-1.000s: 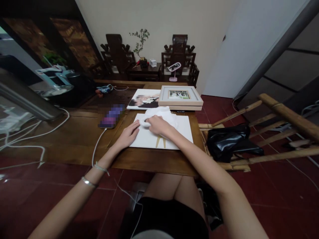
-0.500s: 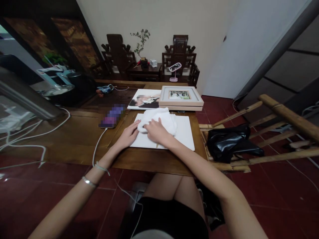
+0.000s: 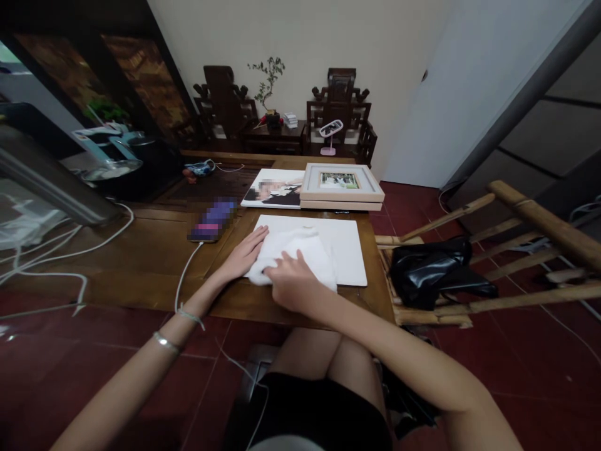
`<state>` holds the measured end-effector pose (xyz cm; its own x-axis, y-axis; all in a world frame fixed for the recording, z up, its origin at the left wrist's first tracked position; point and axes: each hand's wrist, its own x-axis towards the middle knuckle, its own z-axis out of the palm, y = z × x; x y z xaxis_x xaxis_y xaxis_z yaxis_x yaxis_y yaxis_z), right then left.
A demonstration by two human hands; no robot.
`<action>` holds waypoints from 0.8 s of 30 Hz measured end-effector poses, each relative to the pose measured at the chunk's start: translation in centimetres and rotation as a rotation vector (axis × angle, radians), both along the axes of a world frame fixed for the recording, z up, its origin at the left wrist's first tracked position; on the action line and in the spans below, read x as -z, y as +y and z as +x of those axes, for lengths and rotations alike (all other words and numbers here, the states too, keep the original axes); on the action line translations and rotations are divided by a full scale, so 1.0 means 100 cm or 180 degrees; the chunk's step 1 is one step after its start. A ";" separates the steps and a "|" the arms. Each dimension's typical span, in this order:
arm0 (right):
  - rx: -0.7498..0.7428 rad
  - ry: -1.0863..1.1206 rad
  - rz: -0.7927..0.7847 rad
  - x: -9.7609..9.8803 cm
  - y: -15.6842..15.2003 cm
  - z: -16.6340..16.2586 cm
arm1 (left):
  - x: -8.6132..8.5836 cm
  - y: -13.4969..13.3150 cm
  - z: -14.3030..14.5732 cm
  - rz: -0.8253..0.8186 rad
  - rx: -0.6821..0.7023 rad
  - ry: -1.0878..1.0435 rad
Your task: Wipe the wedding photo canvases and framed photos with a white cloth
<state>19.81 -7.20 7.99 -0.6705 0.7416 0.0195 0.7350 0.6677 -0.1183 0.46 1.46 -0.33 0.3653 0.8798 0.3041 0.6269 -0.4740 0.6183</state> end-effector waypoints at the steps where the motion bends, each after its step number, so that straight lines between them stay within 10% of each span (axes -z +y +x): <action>1: 0.0105 -0.0006 -0.0045 -0.001 0.012 0.000 | 0.000 0.000 0.000 -0.0032 -0.0012 -0.0031; 9: 0.0587 -0.0054 0.0199 0.004 0.076 -0.019 | -0.005 -0.003 0.004 -0.0343 -0.0208 -0.0724; 19: -0.1212 -0.0331 0.0164 -0.005 0.021 -0.019 | -0.007 -0.004 0.003 -0.0398 -0.0462 -0.1622; 24: -0.0834 -0.0259 -0.0346 -0.025 0.028 0.012 | -0.013 -0.010 0.010 -0.0240 -0.0371 -0.1130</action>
<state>21.04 -4.35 10.49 -0.8355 0.5379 -0.1123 0.5493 0.8225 -0.1475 1.41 0.43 0.98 0.1449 0.9341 0.3264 0.4144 -0.3569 0.8372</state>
